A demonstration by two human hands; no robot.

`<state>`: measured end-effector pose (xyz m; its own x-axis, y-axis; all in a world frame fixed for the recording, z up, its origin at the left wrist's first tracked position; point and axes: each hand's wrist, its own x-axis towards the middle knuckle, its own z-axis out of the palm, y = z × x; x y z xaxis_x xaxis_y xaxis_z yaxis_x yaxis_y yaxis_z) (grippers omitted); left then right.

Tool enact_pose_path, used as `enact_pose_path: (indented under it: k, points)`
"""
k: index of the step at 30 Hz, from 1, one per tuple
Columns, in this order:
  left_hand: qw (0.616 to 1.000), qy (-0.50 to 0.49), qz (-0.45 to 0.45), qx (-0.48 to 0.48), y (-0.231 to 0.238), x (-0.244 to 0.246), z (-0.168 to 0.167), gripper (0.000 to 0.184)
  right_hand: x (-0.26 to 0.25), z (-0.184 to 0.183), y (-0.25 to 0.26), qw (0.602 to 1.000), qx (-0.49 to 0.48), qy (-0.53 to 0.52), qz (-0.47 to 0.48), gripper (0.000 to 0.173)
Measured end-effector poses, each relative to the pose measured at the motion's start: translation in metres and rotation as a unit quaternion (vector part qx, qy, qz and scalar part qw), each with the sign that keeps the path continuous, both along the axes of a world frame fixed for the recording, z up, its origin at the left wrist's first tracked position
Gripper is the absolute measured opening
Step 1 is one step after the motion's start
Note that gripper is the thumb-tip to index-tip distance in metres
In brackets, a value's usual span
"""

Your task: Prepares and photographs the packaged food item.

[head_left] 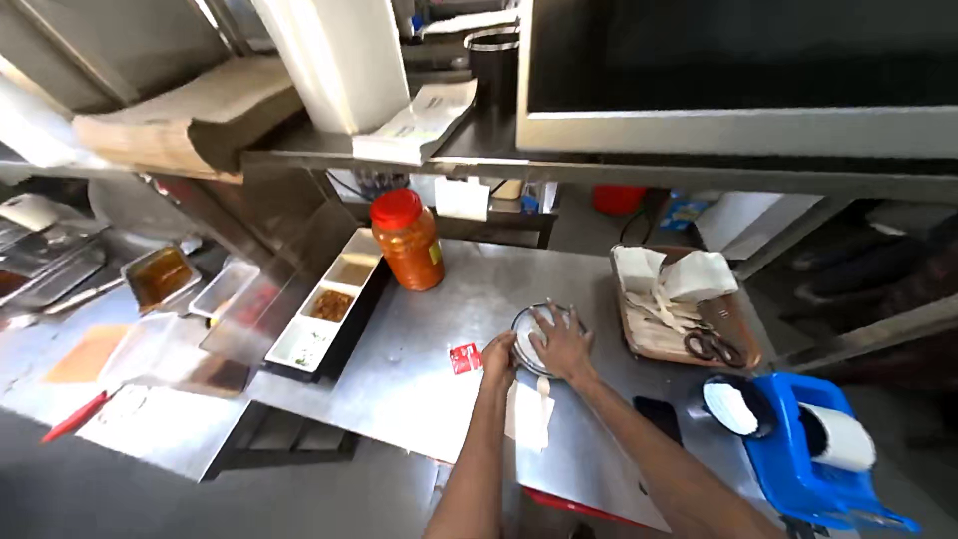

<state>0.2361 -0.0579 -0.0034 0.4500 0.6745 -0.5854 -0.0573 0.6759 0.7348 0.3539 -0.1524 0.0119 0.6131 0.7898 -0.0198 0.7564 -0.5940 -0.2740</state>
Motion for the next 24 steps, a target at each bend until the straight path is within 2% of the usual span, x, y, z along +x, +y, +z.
enact_pose_path:
  k: [2, 5, 6, 9, 12, 15, 18, 20, 22, 24]
  points:
    - [0.999, 0.001, -0.025, -0.037, 0.006, -0.001, 0.008, 0.031, 0.0, -0.001, 0.0, 1.0, 0.003, -0.01, -0.006, 0.058]
    - [0.992, 0.076, -0.105, 0.005, 0.013, -0.001, 0.034, 0.03, 0.001, -0.004, 0.002, 0.999, -0.01, -0.02, -0.03, 0.06]
    - [0.993, 0.073, -0.094, 0.021, 0.007, -0.001, 0.031, 0.031, 0.003, -0.005, 0.002, 0.999, -0.012, -0.026, -0.035, 0.06]
    - [0.995, 0.035, 0.023, 0.087, -0.024, 0.003, 0.007, 0.035, 0.002, -0.005, 0.004, 0.998, 0.002, -0.039, -0.046, 0.061]
    - [0.994, 0.021, 0.102, 0.035, -0.044, 0.007, 0.006, 0.03, 0.004, -0.001, 0.0, 0.998, 0.001, -0.04, -0.048, 0.061]
    - [0.995, -0.007, 0.104, 0.004, -0.041, 0.003, 0.001, 0.028, 0.001, 0.001, 0.003, 0.998, 0.016, -0.033, -0.048, 0.06]
    - [0.992, -0.003, 0.099, 0.077, -0.063, 0.002, -0.004, 0.025, -0.01, 0.013, -0.009, 0.997, 0.047, 0.016, -0.062, 0.059]
    - [0.987, -0.004, 0.085, 0.136, -0.07, -0.003, -0.007, 0.027, -0.008, 0.02, 0.002, 0.996, 0.045, 0.049, -0.06, 0.057]
    - [0.986, 0.006, 0.063, 0.158, -0.086, -0.016, -0.01, 0.029, -0.005, 0.016, -0.007, 0.993, 0.056, 0.087, -0.055, 0.055]
    - [0.981, 0.029, 0.05, 0.184, -0.09, -0.018, 0.01, 0.036, 0.009, 0.046, -0.027, 0.981, 0.131, 0.13, -0.059, 0.05]
